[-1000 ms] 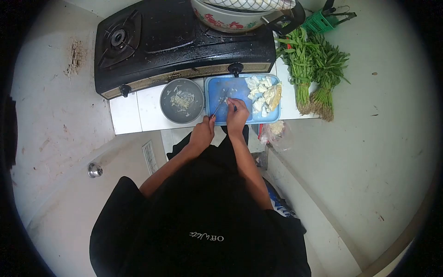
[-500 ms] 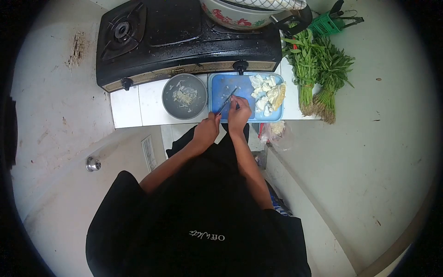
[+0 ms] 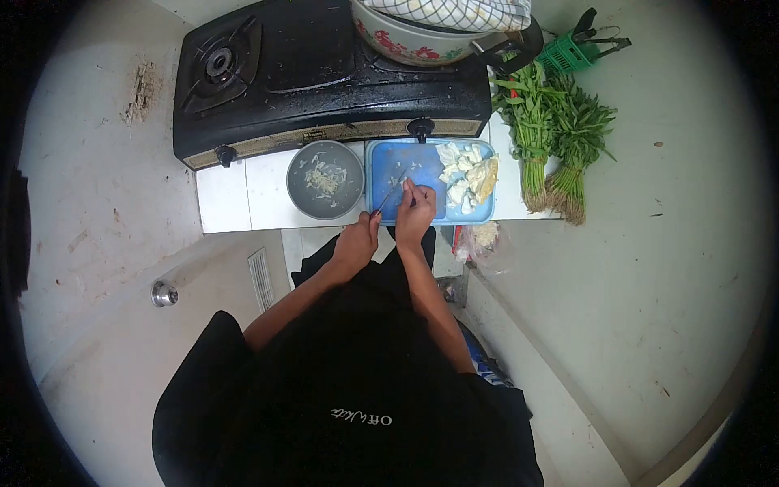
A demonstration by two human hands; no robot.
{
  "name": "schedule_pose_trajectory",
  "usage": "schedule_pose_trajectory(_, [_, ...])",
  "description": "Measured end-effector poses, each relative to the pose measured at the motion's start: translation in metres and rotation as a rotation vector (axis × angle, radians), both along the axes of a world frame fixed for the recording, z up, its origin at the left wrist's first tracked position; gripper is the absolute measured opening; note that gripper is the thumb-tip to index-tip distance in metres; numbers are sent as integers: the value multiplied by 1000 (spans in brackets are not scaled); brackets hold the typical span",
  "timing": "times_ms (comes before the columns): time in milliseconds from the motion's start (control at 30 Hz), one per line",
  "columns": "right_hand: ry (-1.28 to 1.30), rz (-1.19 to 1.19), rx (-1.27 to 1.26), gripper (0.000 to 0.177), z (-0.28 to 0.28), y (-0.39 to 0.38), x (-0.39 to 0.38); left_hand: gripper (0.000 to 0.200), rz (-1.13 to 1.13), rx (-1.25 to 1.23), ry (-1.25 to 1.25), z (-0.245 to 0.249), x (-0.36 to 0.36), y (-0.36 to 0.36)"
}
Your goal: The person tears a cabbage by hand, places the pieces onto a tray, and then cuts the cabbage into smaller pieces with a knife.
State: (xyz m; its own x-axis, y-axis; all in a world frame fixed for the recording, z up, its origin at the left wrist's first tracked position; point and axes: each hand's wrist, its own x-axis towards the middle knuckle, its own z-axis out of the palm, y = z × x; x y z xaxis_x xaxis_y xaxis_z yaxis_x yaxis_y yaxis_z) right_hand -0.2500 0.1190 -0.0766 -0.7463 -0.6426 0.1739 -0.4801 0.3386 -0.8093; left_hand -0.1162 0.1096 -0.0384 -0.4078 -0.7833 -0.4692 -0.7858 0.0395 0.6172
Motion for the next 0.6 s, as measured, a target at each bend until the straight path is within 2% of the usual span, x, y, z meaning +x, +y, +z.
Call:
schedule_pose_trajectory(100, [8, 23, 24, 14, 1, -1, -2, 41, -19, 7, 33, 3, 2, 1])
schedule_pose_trajectory(167, [-128, -16, -45, 13, 3, -2, -2, 41, -22, 9, 44, 6, 2, 1])
schedule_pose_trajectory(267, [-182, -23, -4, 12, -3, 0, -6, 42, -30, 37, 30, 8, 2, 0])
schedule_pose_trajectory(600, [-118, 31, -21, 11, -9, 1, -9, 40, -80, -34, -30, 4, 0, -7])
